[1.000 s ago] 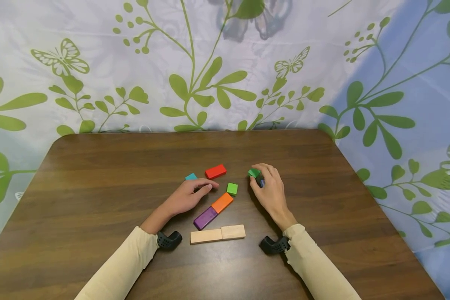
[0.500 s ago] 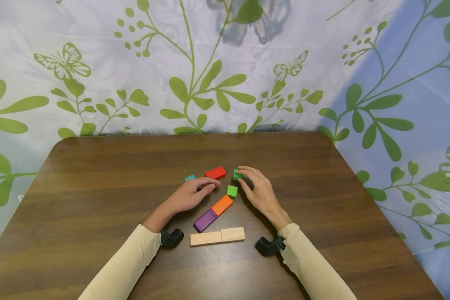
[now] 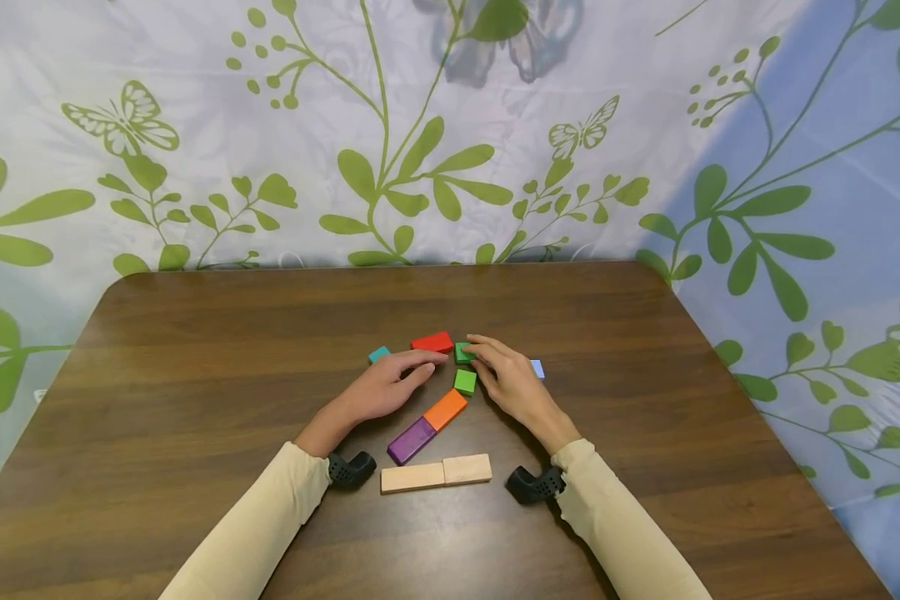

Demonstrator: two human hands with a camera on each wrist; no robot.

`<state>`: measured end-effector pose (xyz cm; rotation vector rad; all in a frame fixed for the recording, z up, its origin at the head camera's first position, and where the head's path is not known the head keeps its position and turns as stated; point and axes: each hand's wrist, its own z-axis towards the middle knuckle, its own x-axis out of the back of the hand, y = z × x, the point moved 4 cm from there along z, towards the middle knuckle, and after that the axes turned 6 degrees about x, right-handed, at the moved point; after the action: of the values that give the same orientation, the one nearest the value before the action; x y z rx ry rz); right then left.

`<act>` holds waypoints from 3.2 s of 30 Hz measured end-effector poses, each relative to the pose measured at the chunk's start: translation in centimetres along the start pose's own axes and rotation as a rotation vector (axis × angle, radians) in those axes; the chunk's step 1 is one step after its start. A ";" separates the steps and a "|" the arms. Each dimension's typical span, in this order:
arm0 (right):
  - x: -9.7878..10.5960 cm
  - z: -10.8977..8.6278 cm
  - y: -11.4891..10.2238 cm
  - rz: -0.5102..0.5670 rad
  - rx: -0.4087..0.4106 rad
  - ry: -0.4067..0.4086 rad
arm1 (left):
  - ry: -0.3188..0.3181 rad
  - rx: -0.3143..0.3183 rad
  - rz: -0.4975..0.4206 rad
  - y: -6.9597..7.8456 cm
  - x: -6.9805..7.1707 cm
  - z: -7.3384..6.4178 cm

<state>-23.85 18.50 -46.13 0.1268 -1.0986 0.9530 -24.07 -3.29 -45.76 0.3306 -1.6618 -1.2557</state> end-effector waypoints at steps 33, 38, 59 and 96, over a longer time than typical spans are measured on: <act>0.0 -0.3 0.4 0.094 -0.013 -0.061 | -0.048 -0.046 0.041 -0.3 0.0 0.0; 0.2 -0.3 0.4 0.102 -0.004 -0.054 | -0.039 -0.037 0.025 -0.3 0.4 -0.2; 0.2 -0.3 0.4 0.098 -0.024 -0.060 | 0.005 -0.120 0.109 -0.6 1.3 -8.4; 0.0 -0.4 0.5 0.107 -0.036 -0.061 | -0.023 -0.115 0.224 -0.5 0.4 -8.5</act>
<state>-23.93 19.00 -46.53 0.0686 -1.1875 1.0301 -17.51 -8.69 -46.21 0.0585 -1.5897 -1.1832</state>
